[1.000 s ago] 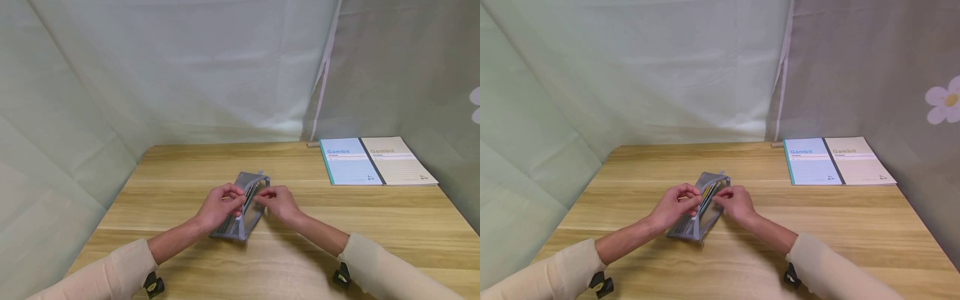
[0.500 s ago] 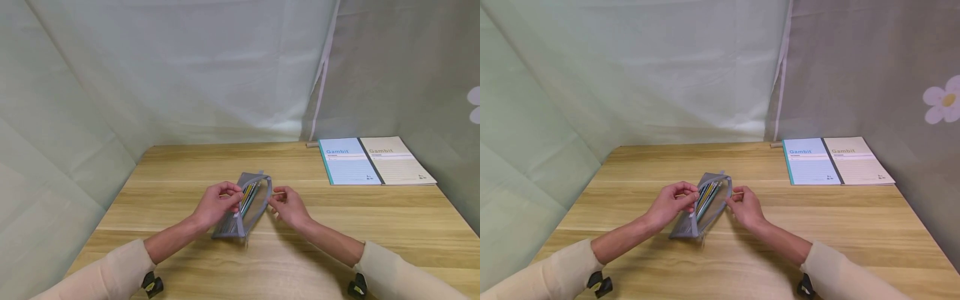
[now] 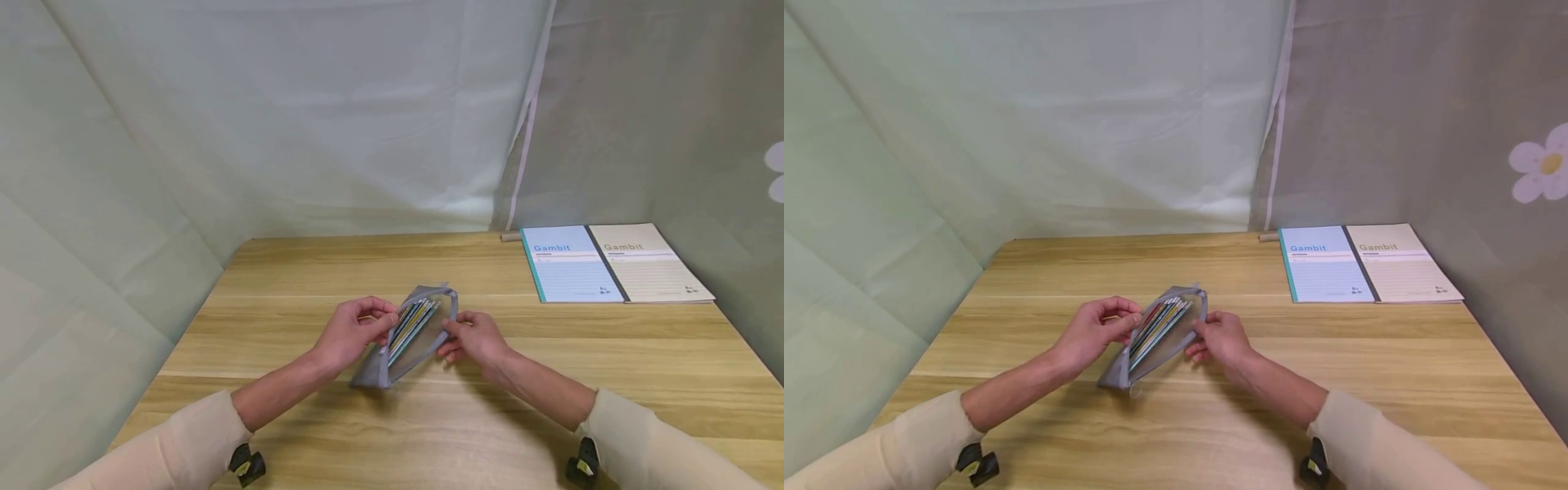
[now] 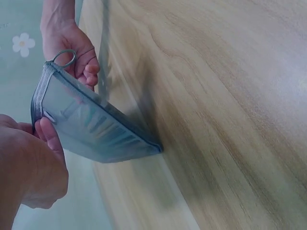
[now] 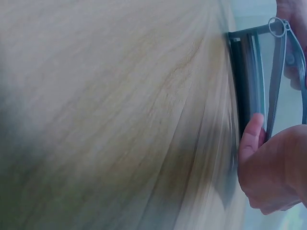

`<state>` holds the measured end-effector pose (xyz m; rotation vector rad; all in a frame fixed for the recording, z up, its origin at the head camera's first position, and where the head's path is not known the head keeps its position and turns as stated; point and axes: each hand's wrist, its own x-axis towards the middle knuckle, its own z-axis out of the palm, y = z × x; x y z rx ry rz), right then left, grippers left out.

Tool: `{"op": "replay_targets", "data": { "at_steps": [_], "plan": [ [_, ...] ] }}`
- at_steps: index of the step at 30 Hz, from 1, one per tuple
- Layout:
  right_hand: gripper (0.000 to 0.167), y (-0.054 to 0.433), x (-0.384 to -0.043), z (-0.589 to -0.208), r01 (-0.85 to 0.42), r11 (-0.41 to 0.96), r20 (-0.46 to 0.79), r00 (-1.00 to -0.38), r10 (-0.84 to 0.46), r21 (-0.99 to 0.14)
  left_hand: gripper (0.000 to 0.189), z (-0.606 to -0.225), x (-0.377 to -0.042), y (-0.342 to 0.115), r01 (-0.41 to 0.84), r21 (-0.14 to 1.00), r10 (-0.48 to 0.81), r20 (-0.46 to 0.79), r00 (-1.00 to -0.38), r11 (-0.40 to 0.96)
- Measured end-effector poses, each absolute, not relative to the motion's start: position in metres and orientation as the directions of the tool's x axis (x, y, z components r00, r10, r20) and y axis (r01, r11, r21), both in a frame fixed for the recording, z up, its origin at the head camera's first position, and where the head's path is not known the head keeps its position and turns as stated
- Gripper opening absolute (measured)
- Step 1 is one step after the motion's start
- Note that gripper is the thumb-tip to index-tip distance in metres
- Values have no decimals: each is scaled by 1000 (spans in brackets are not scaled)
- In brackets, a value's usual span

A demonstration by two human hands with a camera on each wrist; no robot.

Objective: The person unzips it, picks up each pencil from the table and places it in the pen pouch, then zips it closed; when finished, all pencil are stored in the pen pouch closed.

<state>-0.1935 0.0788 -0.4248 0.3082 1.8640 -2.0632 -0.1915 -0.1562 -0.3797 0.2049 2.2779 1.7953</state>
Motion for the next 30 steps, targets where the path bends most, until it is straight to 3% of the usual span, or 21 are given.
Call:
{"op": "replay_targets", "data": {
  "at_steps": [3, 17, 30],
  "plan": [
    [18, 80, -193, -424, 382, -85, -372, -921, -114, -920, 22, -380, -192, -157, -22, 967, 254, -89, -963, 256],
    [37, 87, -174, -421, 377, -151, -343, -916, -207, -914, 21, -389, -186, -158, 81, 933, 357, -54, -933, 351],
    [35, 90, -163, -428, 380, -153, -344, -914, -214, -912, 19, -397, -177, -162, 141, 910, 435, -47, -899, 390]
  ]
}}
